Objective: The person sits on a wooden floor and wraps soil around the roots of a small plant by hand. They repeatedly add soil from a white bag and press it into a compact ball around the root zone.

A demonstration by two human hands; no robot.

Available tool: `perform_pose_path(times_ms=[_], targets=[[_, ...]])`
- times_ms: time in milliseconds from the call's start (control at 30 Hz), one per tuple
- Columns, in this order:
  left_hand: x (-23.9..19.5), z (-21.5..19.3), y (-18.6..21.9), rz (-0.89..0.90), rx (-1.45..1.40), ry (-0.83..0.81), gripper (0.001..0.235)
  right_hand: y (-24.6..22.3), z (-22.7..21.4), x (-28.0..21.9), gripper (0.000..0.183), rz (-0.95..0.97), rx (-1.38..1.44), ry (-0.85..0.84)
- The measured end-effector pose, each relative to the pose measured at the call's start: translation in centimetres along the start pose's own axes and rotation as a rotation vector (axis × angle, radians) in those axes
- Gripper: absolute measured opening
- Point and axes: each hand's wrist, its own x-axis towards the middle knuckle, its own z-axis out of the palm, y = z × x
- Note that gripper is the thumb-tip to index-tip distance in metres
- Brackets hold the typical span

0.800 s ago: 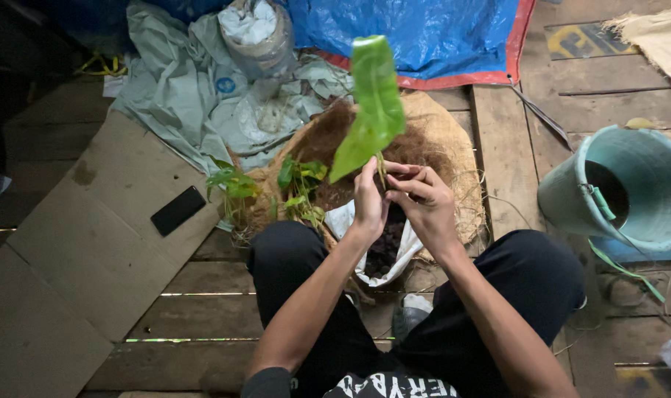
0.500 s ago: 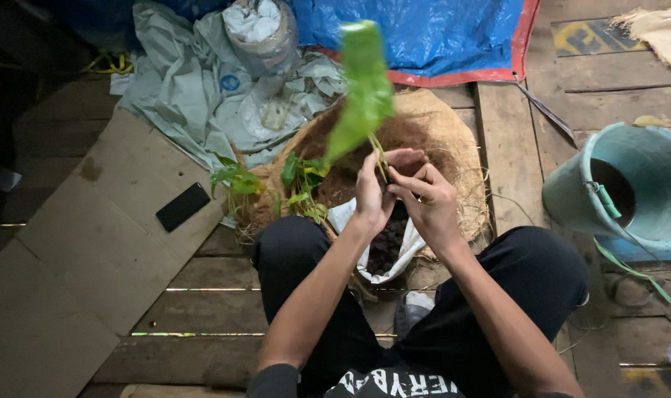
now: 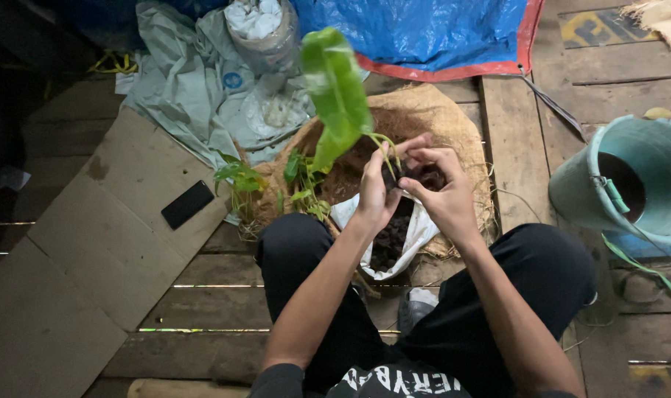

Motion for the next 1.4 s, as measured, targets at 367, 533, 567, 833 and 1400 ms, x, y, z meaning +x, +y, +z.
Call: perform_pose_path(times_ms=[367, 533, 567, 833, 1400], targets=[[0.2, 0.2, 0.5, 0.205, 0.360, 0.114, 0.061, 2.7, 0.7, 0.5, 0.040, 0.296, 0.231, -0.127], [0.4, -1.2, -1.1, 0.328, 0.495, 0.191, 0.061, 3.0, 1.8, -0.2, 0.039, 0.265, 0.234, -0.079], [0.6, -1.6, -1.8, 0.371, 0.521, 0.214, 0.058, 3.2, 2.1, -0.3, 0.040, 0.251, 0.241, -0.065], [0.9, -4.0, -5.2, 0.378, 0.814, 0.337, 0.045, 3.2, 2.8, -1.2, 0.033, 0.155, 0.114, 0.024], [1.8, -0.6, -2.9, 0.392, 0.324, 0.374, 0.074, 0.1, 1.2, -1.0, 0.045, 0.440, -0.433, -0.203]])
